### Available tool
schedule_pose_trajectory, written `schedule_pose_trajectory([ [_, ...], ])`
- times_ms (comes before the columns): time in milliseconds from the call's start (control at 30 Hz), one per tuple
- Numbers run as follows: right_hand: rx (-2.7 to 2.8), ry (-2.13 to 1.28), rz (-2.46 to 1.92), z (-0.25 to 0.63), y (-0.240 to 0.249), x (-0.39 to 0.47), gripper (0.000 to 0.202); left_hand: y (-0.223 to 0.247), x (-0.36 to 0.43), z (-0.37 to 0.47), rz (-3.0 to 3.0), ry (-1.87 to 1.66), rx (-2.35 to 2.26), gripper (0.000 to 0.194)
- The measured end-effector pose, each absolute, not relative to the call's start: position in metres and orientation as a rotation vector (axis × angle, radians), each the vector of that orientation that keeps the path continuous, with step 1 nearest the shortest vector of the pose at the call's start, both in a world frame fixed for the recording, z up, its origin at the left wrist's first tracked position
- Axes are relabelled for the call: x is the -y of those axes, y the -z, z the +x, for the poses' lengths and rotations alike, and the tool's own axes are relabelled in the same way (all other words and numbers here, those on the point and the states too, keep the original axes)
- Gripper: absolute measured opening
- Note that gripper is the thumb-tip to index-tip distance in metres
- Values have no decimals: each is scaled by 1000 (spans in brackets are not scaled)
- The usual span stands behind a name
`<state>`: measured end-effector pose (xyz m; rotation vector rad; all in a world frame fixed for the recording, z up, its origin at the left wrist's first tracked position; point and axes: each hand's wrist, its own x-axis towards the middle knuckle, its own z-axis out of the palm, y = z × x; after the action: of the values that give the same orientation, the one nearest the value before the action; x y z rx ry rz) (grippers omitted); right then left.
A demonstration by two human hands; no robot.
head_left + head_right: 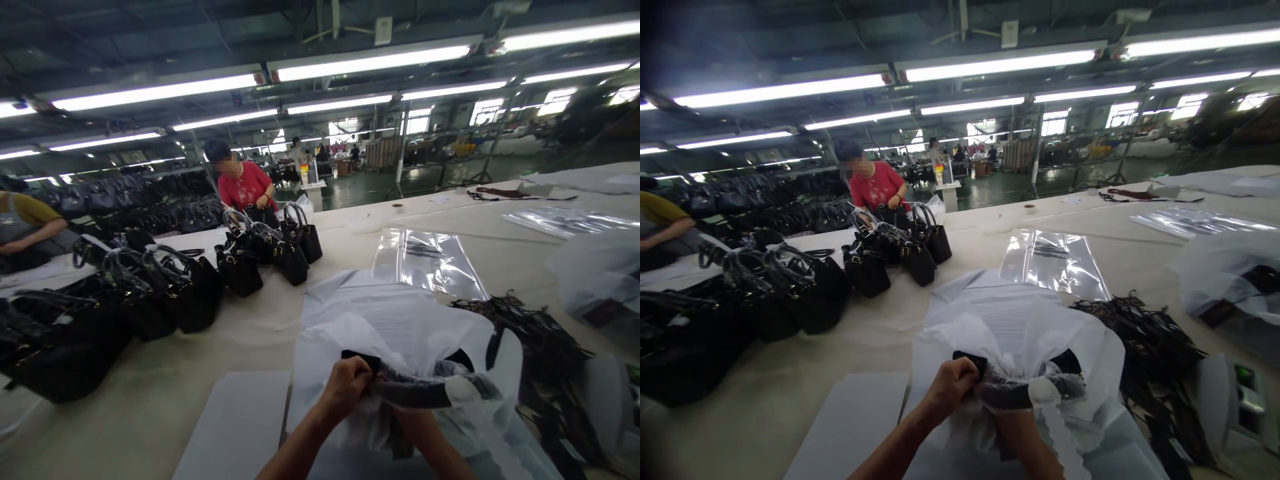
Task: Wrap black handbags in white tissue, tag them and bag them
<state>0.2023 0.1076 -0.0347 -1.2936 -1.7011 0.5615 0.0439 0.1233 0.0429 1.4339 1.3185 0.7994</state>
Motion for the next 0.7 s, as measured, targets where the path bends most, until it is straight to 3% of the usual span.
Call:
schedule_pose_trajectory([
  [433,2106,-244,-1360,191,10,-88,33,-54,-117,13,1041,-766,-796,27],
  [567,2050,-188,-1419,178,5,-82,33,-58,-110,16,1598,-637,-1032,18],
  [700,1859,-510,-1462,179,6,-82,33,-53,-106,24,2194,-462,-1478,10],
])
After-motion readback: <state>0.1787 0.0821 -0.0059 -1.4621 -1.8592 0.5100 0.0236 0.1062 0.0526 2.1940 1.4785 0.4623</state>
